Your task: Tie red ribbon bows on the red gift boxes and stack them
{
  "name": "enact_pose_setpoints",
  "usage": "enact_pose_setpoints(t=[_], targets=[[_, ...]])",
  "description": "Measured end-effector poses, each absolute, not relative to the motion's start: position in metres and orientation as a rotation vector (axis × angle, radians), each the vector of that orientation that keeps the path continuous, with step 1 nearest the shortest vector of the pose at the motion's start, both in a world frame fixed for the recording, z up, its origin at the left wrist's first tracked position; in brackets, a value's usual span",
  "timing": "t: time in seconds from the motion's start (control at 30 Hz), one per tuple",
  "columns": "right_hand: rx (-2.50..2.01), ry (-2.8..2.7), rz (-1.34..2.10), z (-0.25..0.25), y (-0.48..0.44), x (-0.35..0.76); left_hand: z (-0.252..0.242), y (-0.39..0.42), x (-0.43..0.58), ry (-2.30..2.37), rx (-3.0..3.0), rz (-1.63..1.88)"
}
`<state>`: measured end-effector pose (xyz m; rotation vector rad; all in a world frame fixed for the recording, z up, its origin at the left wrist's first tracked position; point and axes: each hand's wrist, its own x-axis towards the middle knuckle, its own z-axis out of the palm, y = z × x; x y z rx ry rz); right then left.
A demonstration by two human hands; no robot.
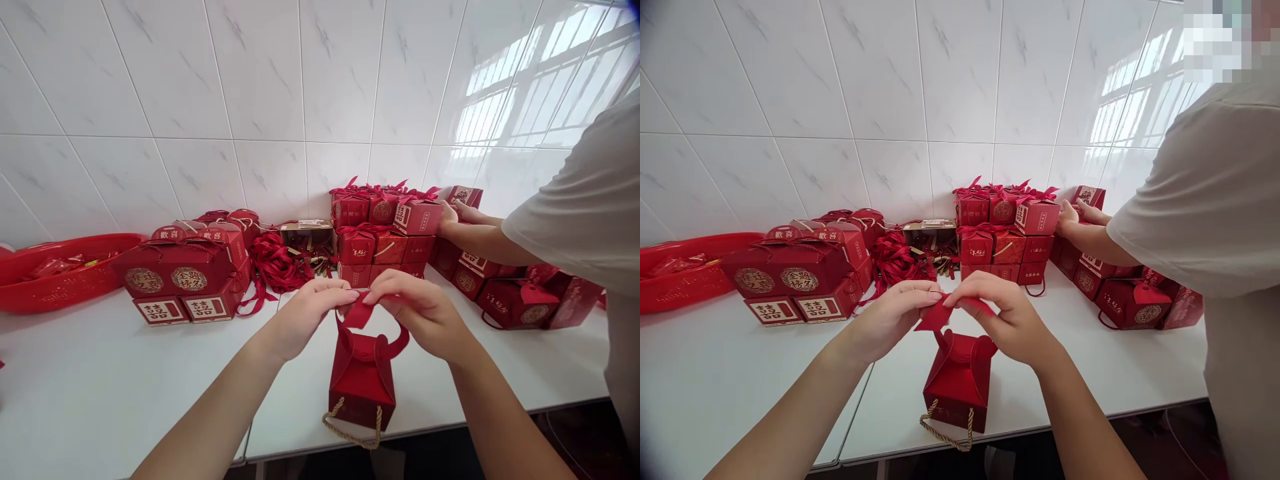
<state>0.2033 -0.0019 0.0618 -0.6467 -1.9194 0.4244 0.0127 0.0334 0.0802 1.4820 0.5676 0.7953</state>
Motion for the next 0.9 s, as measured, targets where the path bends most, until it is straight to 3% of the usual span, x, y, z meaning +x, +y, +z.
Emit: enact_pose_setpoints(t=[0.13,0.27,0.47,0.67,0.8,0.9], targets=[[-0.646,-2.154,-0.039,0.065,-0.006,0.209,0.076,0.038,0.012,0.448,1.232,0.698],[-0.664,-2.144,-0.258,0.063,-0.007,0.210,0.074,0.040,0.006,0.400,1.337,0.665],[-0.598,-2.033,-0.183,0.056,-0.007,0.208,0.080,0.026,-0.004,0.422,1.661,0.600],[-0.801,-1.687,-0.174,0.037,-0.023,0.213,0.068,0.006,-0.030,1.200,2.237,1.023],[-1.168,-1.386,-0.076,-0.014,-0.048,0.249,0.030,0.007,-0.091,1.470,2.053,1.043],[-1.492,-1.181,0.107,-0.063,-0.067,0.281,-0.006,0.008,-0.141,1.581,1.710,0.870]])
